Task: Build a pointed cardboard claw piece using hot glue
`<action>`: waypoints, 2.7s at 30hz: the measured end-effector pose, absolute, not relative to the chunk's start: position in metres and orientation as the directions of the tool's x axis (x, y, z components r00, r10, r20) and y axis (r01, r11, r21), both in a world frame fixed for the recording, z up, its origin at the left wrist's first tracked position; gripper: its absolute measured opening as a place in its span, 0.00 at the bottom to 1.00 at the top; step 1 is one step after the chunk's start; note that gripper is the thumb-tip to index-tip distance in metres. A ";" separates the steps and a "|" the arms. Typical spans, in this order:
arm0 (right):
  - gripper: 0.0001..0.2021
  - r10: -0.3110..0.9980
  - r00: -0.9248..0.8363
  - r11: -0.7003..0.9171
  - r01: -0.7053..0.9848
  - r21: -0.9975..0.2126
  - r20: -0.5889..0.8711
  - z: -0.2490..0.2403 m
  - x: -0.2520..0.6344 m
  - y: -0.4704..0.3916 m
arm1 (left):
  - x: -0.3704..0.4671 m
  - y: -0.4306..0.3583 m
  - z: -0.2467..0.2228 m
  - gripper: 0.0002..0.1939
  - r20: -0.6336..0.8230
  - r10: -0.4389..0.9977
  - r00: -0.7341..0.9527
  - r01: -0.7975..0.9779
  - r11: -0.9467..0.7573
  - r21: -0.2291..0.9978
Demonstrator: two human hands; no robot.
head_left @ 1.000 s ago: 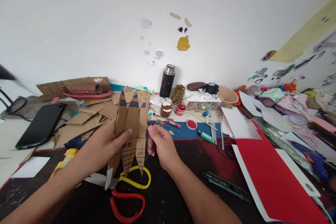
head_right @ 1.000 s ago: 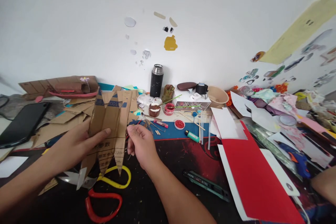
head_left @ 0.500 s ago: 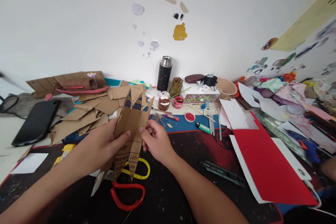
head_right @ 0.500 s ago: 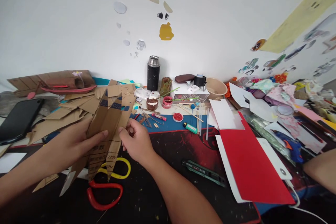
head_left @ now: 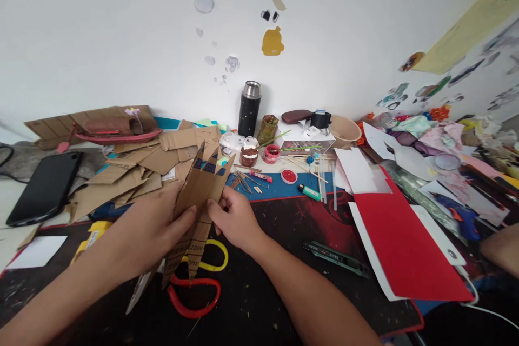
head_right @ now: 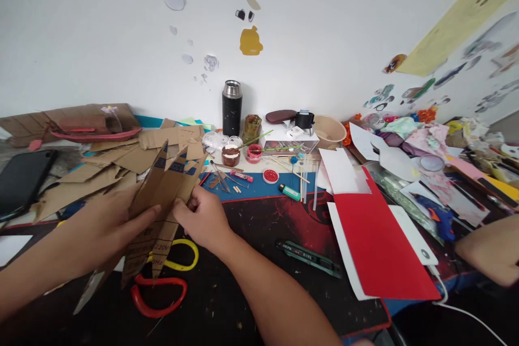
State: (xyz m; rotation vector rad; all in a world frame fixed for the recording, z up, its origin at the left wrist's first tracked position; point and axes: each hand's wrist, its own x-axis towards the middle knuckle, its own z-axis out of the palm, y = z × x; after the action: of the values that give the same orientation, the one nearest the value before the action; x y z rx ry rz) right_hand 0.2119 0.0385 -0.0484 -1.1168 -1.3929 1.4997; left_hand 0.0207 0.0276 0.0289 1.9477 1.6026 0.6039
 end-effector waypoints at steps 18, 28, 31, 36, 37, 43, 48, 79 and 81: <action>0.08 0.965 -0.217 -0.144 0.020 -0.989 -0.145 -0.054 0.205 0.038 | 0.036 0.022 0.034 0.18 -0.027 0.980 0.199 0.727 -0.129 0.675; 0.05 0.953 -0.273 -0.178 -0.141 -0.974 -0.135 -0.056 0.206 0.043 | 0.027 0.028 0.022 0.25 -0.006 0.986 0.169 0.684 -0.113 0.720; 0.07 0.954 -0.282 -0.161 -0.199 -0.967 -0.101 -0.056 0.207 0.044 | 0.020 0.029 0.022 0.27 -0.091 0.978 0.186 0.655 -0.054 0.754; 0.11 0.943 -0.321 -0.178 -0.256 -0.950 -0.090 -0.054 0.208 0.046 | 0.017 0.031 0.028 0.29 -0.154 0.968 0.199 0.600 0.004 0.800; 0.11 0.940 -0.327 -0.185 -0.251 -0.950 -0.097 -0.054 0.208 0.046 | 0.018 0.032 0.028 0.29 -0.173 0.965 0.197 0.593 0.024 0.805; 0.08 0.953 -0.288 -0.164 -0.226 -0.960 -0.095 -0.055 0.206 0.043 | 0.017 0.033 0.027 0.29 -0.182 0.957 0.226 0.580 0.018 0.814; 0.06 0.974 -0.218 -0.098 -0.161 -0.982 -0.062 -0.056 0.202 0.040 | 0.019 0.029 0.027 0.26 -0.112 0.961 0.254 0.629 -0.076 0.774; 0.02 0.984 -0.173 -0.070 -0.104 -0.992 -0.051 -0.051 0.205 0.040 | 0.024 0.025 0.028 0.19 -0.033 0.956 0.291 0.682 -0.183 0.708; 0.03 0.986 -0.165 -0.059 -0.135 -0.989 -0.036 -0.049 0.205 0.039 | 0.023 0.024 0.028 0.19 -0.048 0.955 0.293 0.661 -0.166 0.732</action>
State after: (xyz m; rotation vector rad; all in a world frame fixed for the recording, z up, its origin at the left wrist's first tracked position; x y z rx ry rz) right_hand 0.2046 0.0391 -0.0492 -1.0573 -1.1982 1.4266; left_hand 0.0227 0.0238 0.0282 1.9082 1.4420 0.5741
